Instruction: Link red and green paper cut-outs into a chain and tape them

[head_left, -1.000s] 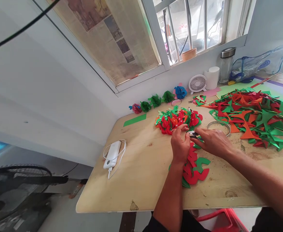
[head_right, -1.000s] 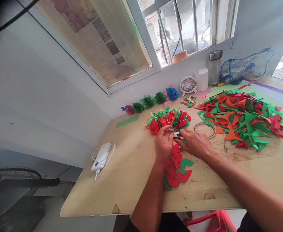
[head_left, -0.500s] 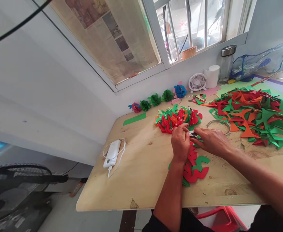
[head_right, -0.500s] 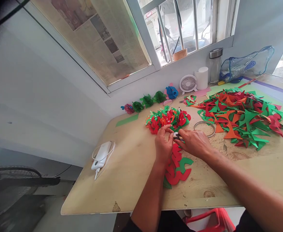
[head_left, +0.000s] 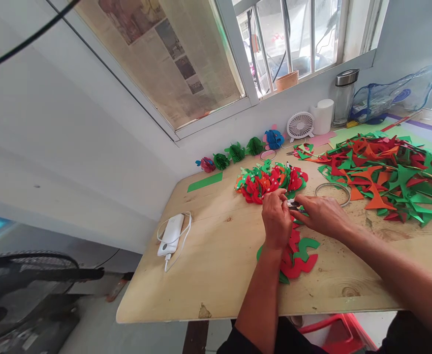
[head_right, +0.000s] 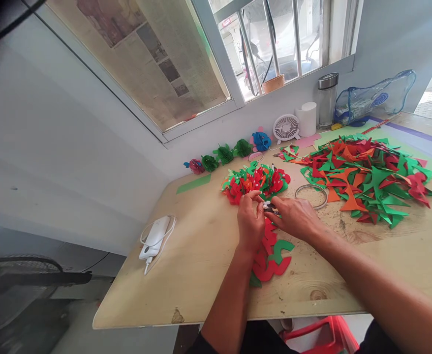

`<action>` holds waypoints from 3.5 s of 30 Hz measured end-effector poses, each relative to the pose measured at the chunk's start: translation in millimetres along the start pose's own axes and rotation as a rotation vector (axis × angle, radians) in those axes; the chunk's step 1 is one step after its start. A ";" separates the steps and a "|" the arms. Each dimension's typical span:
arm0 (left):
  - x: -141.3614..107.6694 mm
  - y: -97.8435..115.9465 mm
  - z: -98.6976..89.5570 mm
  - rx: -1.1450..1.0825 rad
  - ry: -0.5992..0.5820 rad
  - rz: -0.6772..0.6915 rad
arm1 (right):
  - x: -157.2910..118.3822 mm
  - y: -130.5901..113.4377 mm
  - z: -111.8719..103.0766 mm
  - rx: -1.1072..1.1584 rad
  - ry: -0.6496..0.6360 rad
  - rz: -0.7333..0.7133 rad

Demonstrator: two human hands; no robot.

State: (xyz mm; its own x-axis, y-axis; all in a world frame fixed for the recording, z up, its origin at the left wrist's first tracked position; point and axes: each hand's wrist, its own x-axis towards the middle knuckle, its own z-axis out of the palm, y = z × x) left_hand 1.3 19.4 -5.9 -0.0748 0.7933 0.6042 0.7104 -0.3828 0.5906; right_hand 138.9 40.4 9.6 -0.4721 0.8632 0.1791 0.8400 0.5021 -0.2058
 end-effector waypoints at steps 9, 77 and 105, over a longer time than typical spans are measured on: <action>-0.6 -0.1 1.2 -0.031 0.010 -0.032 | 1.0 2.4 1.4 0.026 -0.005 0.001; 2.5 -0.3 -7.4 -0.428 0.044 -0.283 | 3.9 12.4 11.0 0.032 -0.024 0.080; 4.4 -11.9 12.1 -0.917 0.162 -0.574 | -10.2 53.4 -7.1 0.004 0.057 0.441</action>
State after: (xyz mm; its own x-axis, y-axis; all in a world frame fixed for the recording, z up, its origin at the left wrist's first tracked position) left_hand 1.0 33.2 -16.7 -0.3671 0.9204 0.1349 -0.2460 -0.2359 0.9401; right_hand 190.5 58.1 3.6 -0.0531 0.9906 0.1262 0.9567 0.0867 -0.2778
